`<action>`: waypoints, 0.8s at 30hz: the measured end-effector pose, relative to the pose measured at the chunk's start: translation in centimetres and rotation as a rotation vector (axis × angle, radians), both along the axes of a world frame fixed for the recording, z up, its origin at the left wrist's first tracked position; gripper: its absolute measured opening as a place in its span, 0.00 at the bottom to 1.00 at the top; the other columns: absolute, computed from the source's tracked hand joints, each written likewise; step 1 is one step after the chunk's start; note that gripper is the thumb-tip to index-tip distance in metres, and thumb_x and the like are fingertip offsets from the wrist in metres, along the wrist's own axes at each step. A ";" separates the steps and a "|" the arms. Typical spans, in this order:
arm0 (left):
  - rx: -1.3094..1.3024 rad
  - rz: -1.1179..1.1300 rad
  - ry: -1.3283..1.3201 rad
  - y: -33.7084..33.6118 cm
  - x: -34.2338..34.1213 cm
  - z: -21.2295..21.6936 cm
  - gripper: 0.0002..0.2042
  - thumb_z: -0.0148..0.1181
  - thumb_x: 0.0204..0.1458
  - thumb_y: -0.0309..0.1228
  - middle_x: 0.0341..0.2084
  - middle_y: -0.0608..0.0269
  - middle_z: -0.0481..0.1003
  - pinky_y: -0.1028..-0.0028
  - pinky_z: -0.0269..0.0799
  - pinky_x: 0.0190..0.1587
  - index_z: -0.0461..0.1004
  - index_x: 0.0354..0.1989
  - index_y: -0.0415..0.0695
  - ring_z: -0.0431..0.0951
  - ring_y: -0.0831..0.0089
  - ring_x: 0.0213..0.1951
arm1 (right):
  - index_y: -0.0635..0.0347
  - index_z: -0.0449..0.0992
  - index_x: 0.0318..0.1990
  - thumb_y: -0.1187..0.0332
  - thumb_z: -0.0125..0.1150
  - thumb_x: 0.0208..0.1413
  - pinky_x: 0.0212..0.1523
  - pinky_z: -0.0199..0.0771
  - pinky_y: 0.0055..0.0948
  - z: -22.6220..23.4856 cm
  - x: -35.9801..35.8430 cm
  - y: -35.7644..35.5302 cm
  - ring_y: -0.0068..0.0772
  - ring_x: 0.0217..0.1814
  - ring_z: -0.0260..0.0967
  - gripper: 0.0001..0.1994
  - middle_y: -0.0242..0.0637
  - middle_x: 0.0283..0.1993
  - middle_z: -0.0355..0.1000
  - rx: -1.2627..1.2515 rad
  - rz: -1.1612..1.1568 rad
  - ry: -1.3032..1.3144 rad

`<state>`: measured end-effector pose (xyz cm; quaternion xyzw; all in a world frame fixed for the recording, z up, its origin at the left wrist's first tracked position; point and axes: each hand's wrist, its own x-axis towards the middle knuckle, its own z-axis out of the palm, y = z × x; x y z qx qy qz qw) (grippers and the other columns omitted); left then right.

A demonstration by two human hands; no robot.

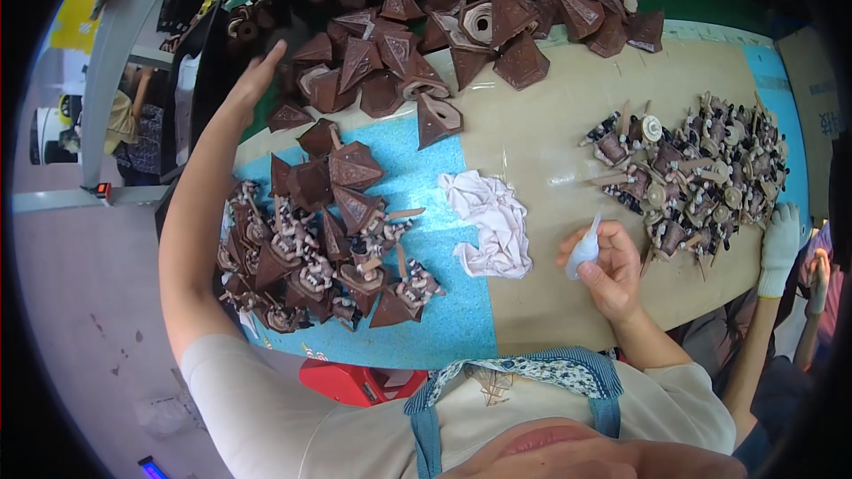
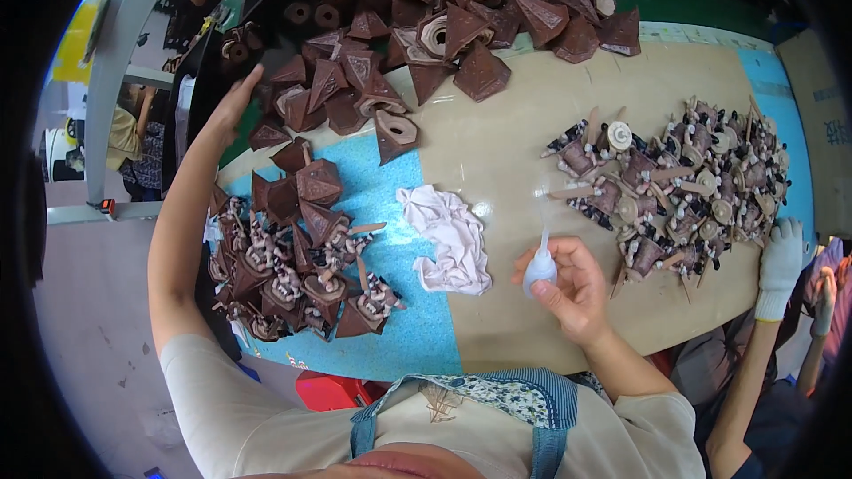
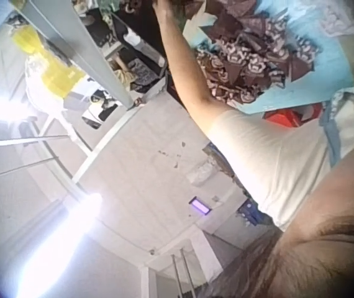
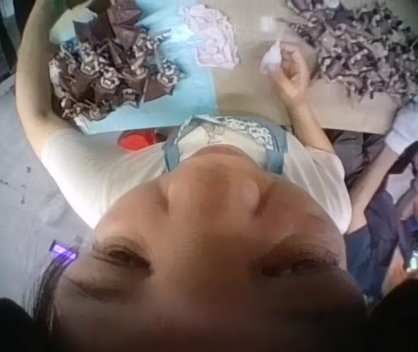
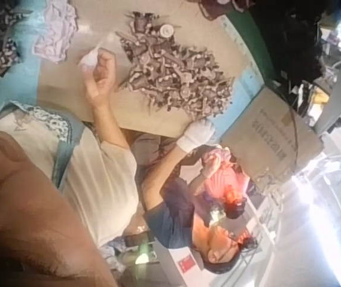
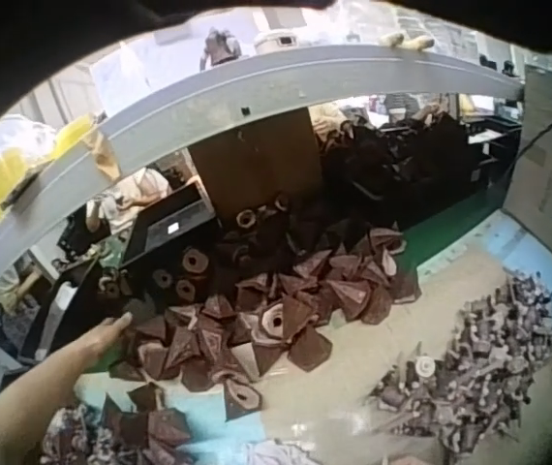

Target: The person applies glue from a bottle to figurine bases and attaches small figurine characters to them by hand, then wipes excess glue with a cloth.

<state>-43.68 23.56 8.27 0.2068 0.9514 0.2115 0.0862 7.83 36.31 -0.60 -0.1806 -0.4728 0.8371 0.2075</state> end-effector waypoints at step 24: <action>-0.072 -0.400 -0.567 13.2 16.9 2.5 0.47 0.59 0.45 0.60 0.59 0.47 0.64 0.64 0.61 0.57 0.51 0.67 0.41 0.63 0.57 0.61 | 0.61 0.60 0.50 0.75 0.58 0.54 0.49 0.70 0.36 0.2 0.5 0.9 0.40 0.47 0.71 0.18 0.49 0.47 0.69 -0.173 0.059 -0.019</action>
